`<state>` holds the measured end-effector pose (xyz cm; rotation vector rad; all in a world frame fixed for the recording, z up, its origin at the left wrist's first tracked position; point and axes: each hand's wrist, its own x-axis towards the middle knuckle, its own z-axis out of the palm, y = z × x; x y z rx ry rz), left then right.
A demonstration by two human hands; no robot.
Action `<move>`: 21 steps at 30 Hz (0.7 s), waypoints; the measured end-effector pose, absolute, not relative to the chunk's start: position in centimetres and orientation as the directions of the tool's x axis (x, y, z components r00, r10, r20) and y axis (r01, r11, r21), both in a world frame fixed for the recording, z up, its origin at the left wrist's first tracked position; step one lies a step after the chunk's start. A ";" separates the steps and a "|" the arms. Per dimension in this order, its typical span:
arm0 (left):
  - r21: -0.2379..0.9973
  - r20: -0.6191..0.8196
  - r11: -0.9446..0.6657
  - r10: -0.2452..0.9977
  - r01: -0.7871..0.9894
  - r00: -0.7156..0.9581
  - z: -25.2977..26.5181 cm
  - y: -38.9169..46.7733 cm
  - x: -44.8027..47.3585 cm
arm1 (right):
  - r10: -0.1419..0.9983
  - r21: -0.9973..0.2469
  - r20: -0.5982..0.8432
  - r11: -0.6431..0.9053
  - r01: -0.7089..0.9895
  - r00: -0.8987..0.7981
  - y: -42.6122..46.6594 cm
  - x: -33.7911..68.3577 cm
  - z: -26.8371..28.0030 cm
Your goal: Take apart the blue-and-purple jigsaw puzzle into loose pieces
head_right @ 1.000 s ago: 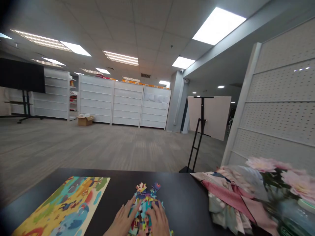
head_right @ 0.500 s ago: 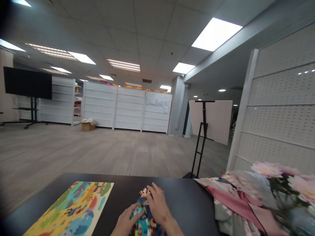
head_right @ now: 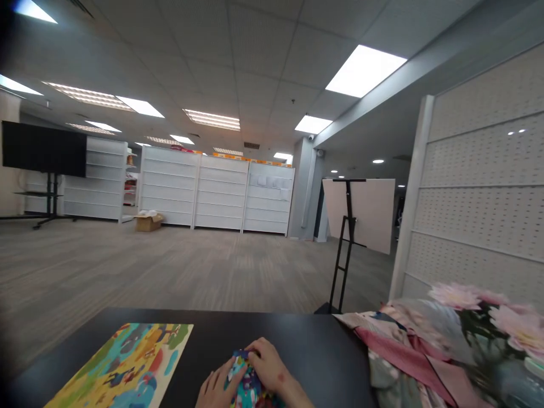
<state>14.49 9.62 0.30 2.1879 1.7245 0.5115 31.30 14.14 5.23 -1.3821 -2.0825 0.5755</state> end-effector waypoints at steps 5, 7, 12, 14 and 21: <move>0.434 -0.011 -0.240 0.963 0.868 0.271 2.6 9.9 15.4 | 0.952 -0.682 0.292 0.277 0.677 -0.096 12.6 33.3 4.9; 0.440 -0.038 -0.237 0.959 0.866 0.281 3.1 10.1 15.7 | 0.951 -0.700 0.308 0.247 0.670 -0.028 12.1 34.0 4.6; 0.661 0.143 -0.314 0.944 0.681 0.296 3.1 10.4 15.5 | 0.950 -0.723 0.311 0.215 0.657 0.031 10.5 34.4 2.6; 0.727 0.221 -0.351 0.933 0.590 0.283 2.9 10.2 15.2 | 0.953 -0.702 0.303 0.207 0.682 0.024 10.1 33.9 1.9; 0.777 0.418 -0.515 0.852 0.361 0.316 3.1 9.4 14.3 | 0.963 -0.816 0.271 0.231 0.530 -0.003 9.8 32.3 4.0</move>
